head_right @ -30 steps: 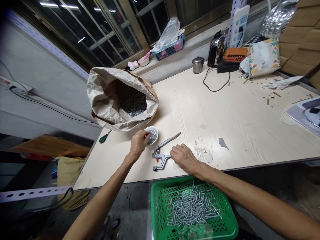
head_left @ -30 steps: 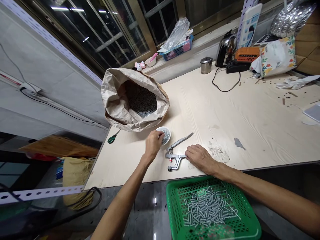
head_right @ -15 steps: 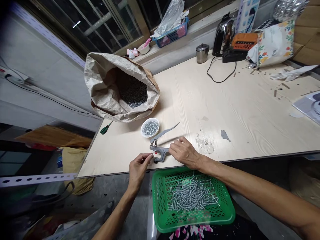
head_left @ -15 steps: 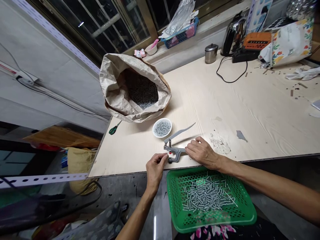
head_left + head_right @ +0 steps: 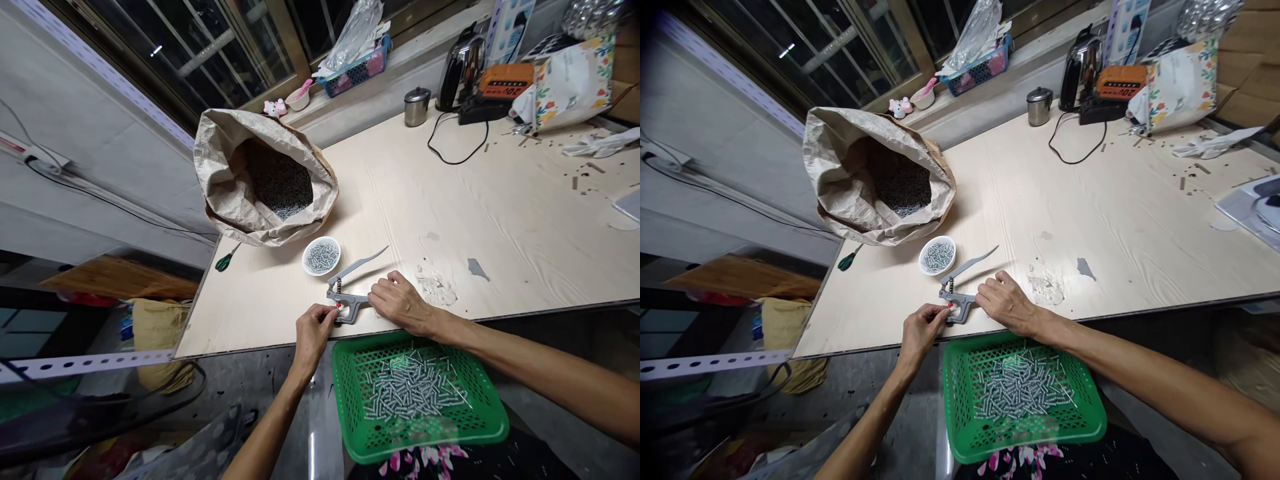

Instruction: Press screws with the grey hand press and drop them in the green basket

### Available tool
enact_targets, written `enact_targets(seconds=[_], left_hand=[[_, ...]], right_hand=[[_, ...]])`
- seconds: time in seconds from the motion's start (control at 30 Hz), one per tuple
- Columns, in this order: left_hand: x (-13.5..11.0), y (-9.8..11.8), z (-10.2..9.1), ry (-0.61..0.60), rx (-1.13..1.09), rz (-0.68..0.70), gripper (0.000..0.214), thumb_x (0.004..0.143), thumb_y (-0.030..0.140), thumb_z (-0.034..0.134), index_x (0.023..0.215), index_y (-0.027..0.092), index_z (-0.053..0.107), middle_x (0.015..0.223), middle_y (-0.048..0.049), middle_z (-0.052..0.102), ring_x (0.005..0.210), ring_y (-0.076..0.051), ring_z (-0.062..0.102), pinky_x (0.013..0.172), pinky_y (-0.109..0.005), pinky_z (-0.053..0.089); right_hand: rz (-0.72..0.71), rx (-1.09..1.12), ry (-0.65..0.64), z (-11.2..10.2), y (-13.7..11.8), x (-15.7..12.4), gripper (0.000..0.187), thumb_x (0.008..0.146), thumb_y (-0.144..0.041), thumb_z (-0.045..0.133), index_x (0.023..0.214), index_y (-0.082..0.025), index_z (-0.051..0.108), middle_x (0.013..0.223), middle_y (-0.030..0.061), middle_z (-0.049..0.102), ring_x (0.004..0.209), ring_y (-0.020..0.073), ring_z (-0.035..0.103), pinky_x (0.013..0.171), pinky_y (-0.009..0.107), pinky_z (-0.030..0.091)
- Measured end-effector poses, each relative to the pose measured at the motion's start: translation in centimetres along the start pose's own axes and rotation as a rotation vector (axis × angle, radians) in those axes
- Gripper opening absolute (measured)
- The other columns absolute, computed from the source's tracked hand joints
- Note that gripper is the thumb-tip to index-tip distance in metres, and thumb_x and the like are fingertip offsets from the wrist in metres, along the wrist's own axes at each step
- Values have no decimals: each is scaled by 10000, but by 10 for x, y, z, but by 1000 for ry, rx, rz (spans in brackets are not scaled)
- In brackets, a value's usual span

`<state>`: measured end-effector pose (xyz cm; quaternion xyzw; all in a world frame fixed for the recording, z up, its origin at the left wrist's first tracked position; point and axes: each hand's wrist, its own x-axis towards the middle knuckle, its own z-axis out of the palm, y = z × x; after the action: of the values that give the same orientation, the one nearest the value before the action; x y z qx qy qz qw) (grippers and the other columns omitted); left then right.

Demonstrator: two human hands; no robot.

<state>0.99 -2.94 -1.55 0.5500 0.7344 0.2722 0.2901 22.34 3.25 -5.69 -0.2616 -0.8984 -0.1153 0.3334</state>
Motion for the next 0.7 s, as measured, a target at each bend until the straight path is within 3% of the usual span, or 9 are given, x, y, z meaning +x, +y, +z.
enact_targets(seconds=[0.13, 0.27, 0.4, 0.6, 0.7], left_hand=[[10, -1, -6, -127, 74, -102, 326, 682, 464, 627, 684, 146, 700, 634, -44, 664, 584, -157, 574, 541, -249, 410], [16, -1, -10, -352, 19, -269, 403, 596, 524, 642, 641, 124, 667, 492, 10, 543, 473, -110, 459, 492, -235, 345], [19, 4, -14, -483, 30, -279, 427, 560, 561, 642, 495, 147, 561, 439, 37, 452, 453, -81, 374, 487, -229, 273], [24, 5, -15, -537, 79, -282, 459, 544, 591, 657, 467, 166, 505, 428, 33, 449, 447, -83, 357, 483, -232, 260], [24, 4, -14, -538, 90, -282, 472, 555, 603, 652, 464, 166, 498, 426, 38, 437, 446, -80, 347, 484, -231, 245]], right_hand=[[25, 38, -32, 6, 1, -2, 265, 916, -93, 422, 685, -173, 526, 653, 10, 519, 653, 160, 364, 690, 340, 238], [50, 110, -137, 8, 1, -4, 261, 918, -105, 404, 705, -170, 539, 680, 18, 544, 661, 161, 387, 684, 338, 232], [53, 166, -232, 8, 1, -4, 211, 907, -136, 423, 744, -167, 553, 736, 32, 573, 680, 166, 406, 689, 336, 238], [86, 216, -310, 4, 1, -5, 177, 913, -159, 450, 784, -161, 572, 775, 38, 596, 713, 167, 442, 703, 336, 262], [117, 270, -377, -4, 6, -4, 135, 910, -276, 525, 864, -168, 591, 886, 54, 622, 807, 185, 484, 741, 344, 297]])
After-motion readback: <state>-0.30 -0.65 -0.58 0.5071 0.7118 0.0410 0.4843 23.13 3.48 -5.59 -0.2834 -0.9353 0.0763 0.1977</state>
